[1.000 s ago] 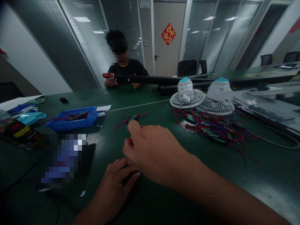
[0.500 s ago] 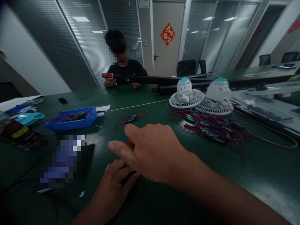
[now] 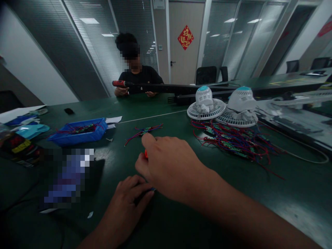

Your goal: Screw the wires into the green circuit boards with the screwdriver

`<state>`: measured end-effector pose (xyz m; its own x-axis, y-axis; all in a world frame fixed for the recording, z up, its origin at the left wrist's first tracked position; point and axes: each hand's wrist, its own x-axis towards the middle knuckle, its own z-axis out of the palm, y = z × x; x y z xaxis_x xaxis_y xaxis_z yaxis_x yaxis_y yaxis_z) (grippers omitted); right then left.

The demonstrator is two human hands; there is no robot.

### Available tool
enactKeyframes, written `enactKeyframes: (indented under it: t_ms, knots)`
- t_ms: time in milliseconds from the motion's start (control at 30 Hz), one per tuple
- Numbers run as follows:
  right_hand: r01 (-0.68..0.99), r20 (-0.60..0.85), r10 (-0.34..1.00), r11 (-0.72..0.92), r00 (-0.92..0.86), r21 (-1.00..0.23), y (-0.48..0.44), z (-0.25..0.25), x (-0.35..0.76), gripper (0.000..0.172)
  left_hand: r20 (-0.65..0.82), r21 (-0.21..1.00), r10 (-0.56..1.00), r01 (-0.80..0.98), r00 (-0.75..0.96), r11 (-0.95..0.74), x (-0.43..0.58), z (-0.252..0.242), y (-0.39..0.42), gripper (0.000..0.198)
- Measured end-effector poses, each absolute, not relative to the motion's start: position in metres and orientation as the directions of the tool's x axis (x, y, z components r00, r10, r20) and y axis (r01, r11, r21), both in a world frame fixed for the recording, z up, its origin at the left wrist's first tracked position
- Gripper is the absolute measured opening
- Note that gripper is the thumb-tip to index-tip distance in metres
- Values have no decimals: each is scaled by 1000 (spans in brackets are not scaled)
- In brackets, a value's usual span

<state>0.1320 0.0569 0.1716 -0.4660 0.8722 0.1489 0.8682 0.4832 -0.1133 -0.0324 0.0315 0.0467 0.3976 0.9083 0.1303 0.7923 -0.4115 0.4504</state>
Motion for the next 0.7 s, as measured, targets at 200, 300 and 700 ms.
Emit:
enactKeyframes:
  t_ms: [200, 300, 700]
  knots:
    - [823, 226, 871, 487, -436, -293, 56, 168, 133, 29, 143, 454, 906, 787, 398, -417, -32, 45, 33, 19]
    - [807, 236, 854, 516, -463, -287, 54, 169, 134, 26, 156, 447, 901, 785, 404, -429, -32, 44, 33, 19]
    - [867, 230, 885, 452, -405, -210, 59, 167, 132, 25, 145, 453, 906, 787, 398, -418, -32, 46, 33, 19]
